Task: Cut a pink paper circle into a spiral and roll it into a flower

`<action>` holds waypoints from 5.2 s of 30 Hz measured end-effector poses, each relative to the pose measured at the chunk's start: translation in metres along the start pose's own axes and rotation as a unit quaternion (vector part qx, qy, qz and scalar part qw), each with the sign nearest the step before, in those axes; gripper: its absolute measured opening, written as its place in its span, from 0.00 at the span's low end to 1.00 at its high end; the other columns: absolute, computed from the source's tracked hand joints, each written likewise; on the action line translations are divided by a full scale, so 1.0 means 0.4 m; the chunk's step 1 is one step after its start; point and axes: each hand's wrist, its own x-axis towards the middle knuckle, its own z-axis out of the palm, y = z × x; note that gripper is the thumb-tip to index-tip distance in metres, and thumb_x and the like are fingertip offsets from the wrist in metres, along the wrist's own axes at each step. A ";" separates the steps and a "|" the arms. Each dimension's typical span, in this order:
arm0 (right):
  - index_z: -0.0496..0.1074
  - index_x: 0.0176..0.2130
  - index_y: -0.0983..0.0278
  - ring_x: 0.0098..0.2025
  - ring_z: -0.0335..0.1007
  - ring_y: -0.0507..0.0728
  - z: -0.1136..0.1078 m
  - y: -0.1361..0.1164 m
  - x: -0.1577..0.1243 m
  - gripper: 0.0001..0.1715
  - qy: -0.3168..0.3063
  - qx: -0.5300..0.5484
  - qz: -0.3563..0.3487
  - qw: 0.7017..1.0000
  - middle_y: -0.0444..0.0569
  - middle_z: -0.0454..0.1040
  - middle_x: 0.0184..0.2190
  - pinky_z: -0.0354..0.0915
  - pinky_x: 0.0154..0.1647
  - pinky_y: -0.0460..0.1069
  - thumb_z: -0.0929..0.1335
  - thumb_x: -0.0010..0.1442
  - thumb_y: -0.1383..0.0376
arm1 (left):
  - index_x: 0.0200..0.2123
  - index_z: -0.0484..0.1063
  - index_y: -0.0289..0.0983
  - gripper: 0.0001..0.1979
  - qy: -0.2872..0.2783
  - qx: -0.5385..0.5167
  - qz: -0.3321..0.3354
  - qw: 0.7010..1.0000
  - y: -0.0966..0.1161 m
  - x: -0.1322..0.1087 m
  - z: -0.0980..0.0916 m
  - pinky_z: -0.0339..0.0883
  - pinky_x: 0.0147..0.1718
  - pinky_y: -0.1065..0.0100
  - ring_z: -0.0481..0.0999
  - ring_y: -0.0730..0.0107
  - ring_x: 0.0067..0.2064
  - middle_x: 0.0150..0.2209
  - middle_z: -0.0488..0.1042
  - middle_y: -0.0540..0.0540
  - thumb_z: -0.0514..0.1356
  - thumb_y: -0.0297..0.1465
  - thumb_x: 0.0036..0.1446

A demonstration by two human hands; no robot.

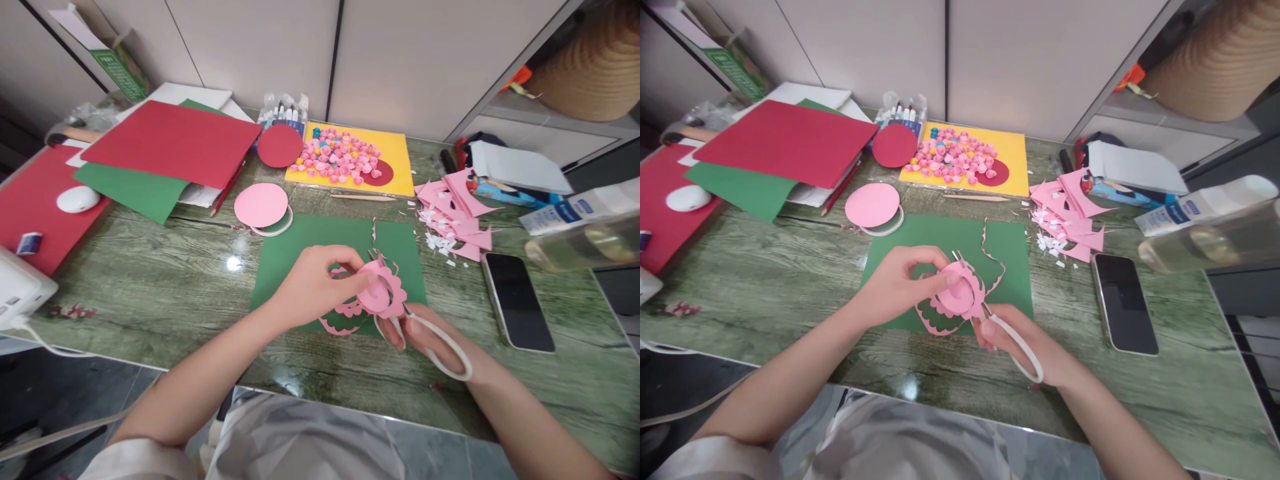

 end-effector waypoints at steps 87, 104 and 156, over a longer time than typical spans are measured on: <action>0.55 0.25 0.63 0.24 0.40 0.49 -0.017 -0.022 -0.010 0.26 -0.005 -0.066 0.079 0.995 0.39 0.48 0.21 0.41 0.22 0.46 0.61 0.57 0.44 | 0.27 0.69 0.34 0.06 0.066 -0.007 -0.006 0.998 0.009 0.002 -0.038 0.63 0.33 0.70 0.71 0.71 0.35 0.32 0.74 0.47 0.56 0.30 0.51; 0.53 0.23 0.62 0.24 0.40 0.49 -0.020 -0.037 -0.010 0.30 -0.001 -0.120 0.110 0.987 0.38 0.46 0.21 0.40 0.23 0.46 0.61 0.54 0.41 | 0.26 0.70 0.33 0.06 0.058 0.000 -0.011 0.998 0.010 0.003 -0.047 0.61 0.30 0.71 0.69 0.73 0.33 0.31 0.72 0.48 0.56 0.29 0.51; 0.55 0.25 0.63 0.25 0.42 0.51 -0.009 -0.039 -0.007 0.30 -0.005 -0.049 0.078 0.996 0.41 0.50 0.23 0.42 0.24 0.46 0.57 0.56 0.39 | 0.28 0.73 0.34 0.07 0.018 0.038 -0.007 0.999 0.005 0.005 -0.031 0.63 0.36 0.70 0.71 0.71 0.36 0.33 0.75 0.48 0.56 0.30 0.51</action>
